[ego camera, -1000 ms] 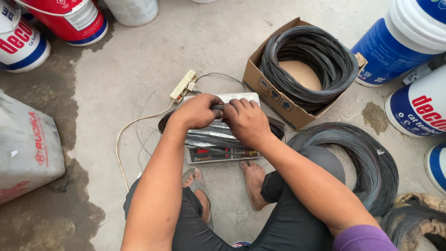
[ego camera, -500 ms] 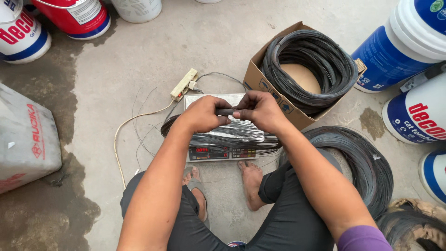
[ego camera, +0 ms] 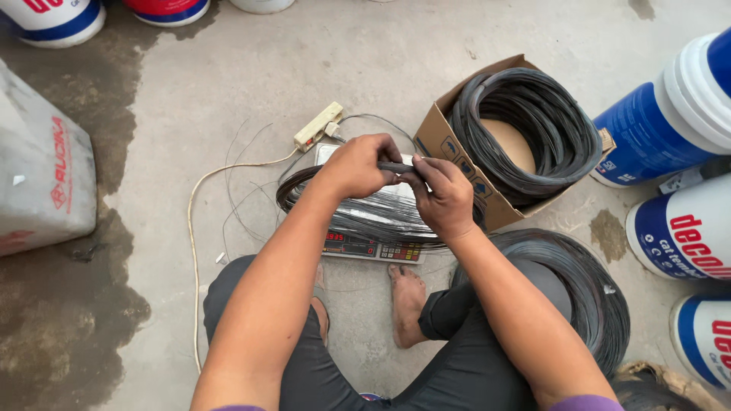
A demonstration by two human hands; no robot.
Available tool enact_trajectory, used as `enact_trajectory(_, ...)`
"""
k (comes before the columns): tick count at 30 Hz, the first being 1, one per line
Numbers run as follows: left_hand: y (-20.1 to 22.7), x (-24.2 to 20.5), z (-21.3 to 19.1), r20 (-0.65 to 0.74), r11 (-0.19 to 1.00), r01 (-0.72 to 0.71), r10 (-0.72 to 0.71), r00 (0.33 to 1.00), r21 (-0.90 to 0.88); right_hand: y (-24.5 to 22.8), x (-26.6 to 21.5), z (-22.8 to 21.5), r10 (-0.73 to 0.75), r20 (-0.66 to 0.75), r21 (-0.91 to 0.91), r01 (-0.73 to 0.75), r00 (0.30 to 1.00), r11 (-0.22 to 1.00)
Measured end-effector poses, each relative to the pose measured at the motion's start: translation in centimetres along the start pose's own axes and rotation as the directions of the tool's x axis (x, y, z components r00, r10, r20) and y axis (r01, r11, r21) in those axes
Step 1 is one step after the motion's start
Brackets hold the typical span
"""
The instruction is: The person sits on the floor and uses wire cutters to cut a length of wire from a large coil. They then place the cut wire onto a digital scale to weigh it. The person repeats this process of cutting and weighing wire multiple times.
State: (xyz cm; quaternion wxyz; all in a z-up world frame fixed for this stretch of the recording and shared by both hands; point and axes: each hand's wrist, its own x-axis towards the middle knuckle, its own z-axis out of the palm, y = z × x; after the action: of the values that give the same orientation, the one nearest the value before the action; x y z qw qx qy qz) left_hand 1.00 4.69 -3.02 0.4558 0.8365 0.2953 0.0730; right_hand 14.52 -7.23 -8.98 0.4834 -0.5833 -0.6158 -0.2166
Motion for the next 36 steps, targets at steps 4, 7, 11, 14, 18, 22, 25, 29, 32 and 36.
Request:
enact_trajectory(4, -0.4, 0.0, 0.5, 0.003, 1.0, -0.005, 0.005, 1.0, 0.031, 0.0, -0.2, -0.5, 0.159, 0.266, -0.17, -0.116, 0.951, 0.979)
enact_trajectory(7, -0.3, -0.2, 0.5, 0.008, 1.0, -0.013, 0.013, 1.0, 0.008, -0.1, 0.9, -1.2, 0.381, 0.495, -0.236, -0.301, 0.781, 0.924)
enact_trajectory(11, -0.2, 0.1, 1.0, 0.029, 0.999, -0.032, 0.033, 0.999, -0.004, 0.5, 2.8, -2.4, 0.52, 0.741, -0.182, -0.619, 0.425, 0.764)
enact_trajectory(14, 0.3, -0.6, 0.9, 0.076, 1.0, -0.025, 0.024, 0.997, 0.0, -1.6, 4.5, -3.7, 0.527, 0.805, -0.123, -0.791, 0.274, 0.599)
enact_trajectory(18, 1.3, -1.2, 0.4, 0.117, 0.999, -0.03, 0.029, 0.993, 0.01, 1.2, 2.2, -2.9, 0.501, 0.844, -0.042, -0.905, 0.194, 0.422)
enact_trajectory(22, 1.4, -0.9, 0.6, 0.133, 0.998, -0.039, 0.032, 0.991, 0.056, 1.6, 1.5, -2.9, 0.478, 0.857, 0.036, -0.947, 0.194, 0.319)
enact_trajectory(25, 1.3, -0.8, -0.3, 0.136, 0.983, -0.057, 0.033, 0.99, 0.177, 1.3, 2.9, -3.8, 0.502, 0.81, 0.069, -0.898, 0.305, 0.434)
enact_trajectory(29, -2.3, 0.3, -0.8, 0.02, 0.916, 0.069, -0.083, 0.996, 0.396, -0.4, 5.9, -6.9, 0.539, 0.747, -0.153, -0.688, 0.389, 0.71)
enact_trajectory(32, -3.7, 0.3, -1.0, -0.048, 0.924, 0.149, -0.142, 0.989, 0.351, 1.9, 4.1, -7.1, 0.646, 0.699, -0.331, -0.662, 0.307, 0.673)
enact_trajectory(36, -2.9, -0.4, -2.0, -0.088, 0.938, 0.197, -0.179, 0.98, 0.284, 3.0, 2.7, -5.9, 0.7, 0.665, -0.376, -0.694, 0.259, 0.614)
